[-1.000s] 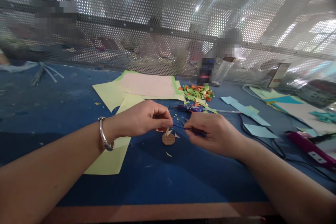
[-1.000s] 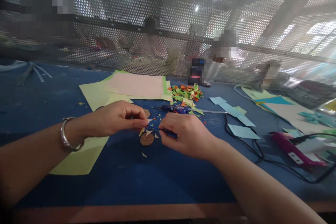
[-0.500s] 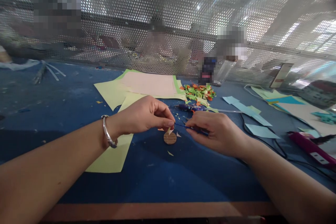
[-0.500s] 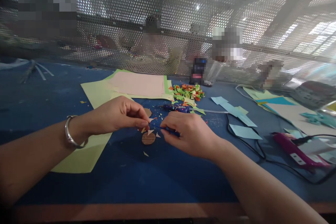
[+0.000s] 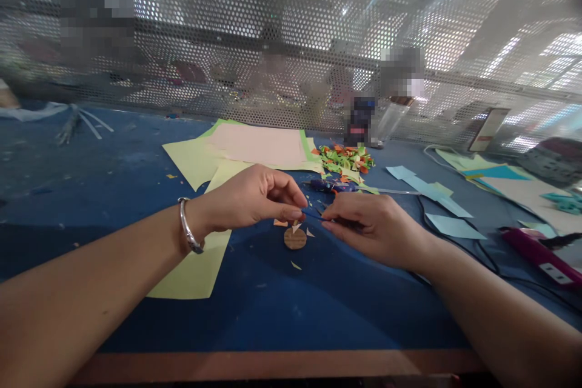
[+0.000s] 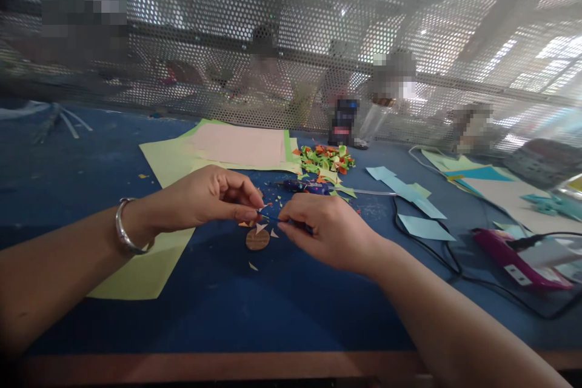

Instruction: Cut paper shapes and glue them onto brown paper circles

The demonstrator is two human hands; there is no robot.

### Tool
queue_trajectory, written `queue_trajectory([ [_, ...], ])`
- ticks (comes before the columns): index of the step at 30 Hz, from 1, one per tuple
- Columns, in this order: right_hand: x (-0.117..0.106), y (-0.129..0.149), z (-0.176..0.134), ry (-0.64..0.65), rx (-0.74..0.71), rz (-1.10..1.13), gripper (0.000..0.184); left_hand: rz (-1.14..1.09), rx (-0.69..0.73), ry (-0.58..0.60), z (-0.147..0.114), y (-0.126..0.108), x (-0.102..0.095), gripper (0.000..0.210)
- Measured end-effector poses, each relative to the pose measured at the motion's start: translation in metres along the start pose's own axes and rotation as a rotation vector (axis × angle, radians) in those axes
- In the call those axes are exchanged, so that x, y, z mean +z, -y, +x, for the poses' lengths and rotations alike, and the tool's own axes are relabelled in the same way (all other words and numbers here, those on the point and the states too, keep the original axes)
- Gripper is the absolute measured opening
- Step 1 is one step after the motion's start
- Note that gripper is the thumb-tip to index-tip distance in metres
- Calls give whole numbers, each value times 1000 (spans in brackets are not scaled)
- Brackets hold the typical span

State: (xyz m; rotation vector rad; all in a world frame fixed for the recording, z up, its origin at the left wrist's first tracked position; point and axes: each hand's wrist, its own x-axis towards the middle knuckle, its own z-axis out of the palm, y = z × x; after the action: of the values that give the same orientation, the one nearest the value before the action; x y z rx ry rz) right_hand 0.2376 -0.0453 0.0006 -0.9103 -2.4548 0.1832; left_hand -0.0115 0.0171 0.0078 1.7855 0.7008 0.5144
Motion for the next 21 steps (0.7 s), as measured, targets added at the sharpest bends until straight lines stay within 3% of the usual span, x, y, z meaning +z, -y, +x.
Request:
queue_trajectory([
  [10, 0, 0, 0, 83, -10, 40, 16, 66, -4, 86, -1, -3, -2, 33],
  [21, -2, 0, 0, 106, 4, 12, 15, 2, 11, 36, -1, -3, 2, 19],
])
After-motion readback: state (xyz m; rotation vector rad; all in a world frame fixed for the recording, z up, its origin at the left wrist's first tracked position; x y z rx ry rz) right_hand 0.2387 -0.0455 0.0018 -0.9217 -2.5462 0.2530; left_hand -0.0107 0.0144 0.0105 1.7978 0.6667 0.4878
